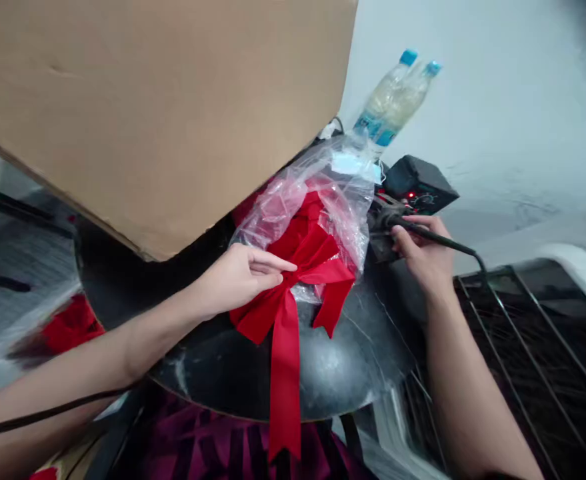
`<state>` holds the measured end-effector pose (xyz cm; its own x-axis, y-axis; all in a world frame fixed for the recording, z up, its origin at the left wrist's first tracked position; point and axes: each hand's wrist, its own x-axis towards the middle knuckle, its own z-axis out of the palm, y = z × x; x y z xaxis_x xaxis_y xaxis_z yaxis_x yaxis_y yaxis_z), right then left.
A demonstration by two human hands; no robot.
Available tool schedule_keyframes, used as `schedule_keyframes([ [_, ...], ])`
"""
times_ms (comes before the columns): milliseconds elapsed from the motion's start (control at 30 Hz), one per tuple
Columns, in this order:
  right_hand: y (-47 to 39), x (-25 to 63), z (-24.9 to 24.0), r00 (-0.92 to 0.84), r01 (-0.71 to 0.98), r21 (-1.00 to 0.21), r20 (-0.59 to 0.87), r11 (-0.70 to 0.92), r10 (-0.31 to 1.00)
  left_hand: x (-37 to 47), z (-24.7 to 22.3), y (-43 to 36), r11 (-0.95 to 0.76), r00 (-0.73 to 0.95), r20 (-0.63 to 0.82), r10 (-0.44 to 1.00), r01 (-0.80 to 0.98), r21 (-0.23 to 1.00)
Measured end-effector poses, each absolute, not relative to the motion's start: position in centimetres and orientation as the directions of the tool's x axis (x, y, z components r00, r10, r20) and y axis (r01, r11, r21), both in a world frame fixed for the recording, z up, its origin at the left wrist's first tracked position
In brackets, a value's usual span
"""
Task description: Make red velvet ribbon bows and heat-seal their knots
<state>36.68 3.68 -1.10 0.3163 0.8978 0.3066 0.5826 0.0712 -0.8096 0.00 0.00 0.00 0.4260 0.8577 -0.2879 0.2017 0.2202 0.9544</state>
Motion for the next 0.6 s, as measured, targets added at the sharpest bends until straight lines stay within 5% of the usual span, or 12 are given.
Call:
schedule_keyframes([
  [167, 3.0, 36.3, -1.6, 0.420, 0.569, -0.821, 0.236, -0.051, 0.876, 0.2, 0.2, 0.2, 0.171, 0.483, -0.231, 0.845, 0.165, 0.971],
  [367, -0.9, 35.4, -1.2, 0.320, 0.547, -0.796, -0.088, -0.260, 0.943, -0.5, 1.5, -0.3, 0.204, 0.560, -0.212, 0.801, 0.076, 0.976],
  [600, -5.5, 33.9, -2.8, 0.314, 0.521, -0.832, -0.022, -0.192, 0.949, -2.4, 3.6, -3.3, 0.391, 0.593, -0.288, 0.752, -0.050, 0.919],
])
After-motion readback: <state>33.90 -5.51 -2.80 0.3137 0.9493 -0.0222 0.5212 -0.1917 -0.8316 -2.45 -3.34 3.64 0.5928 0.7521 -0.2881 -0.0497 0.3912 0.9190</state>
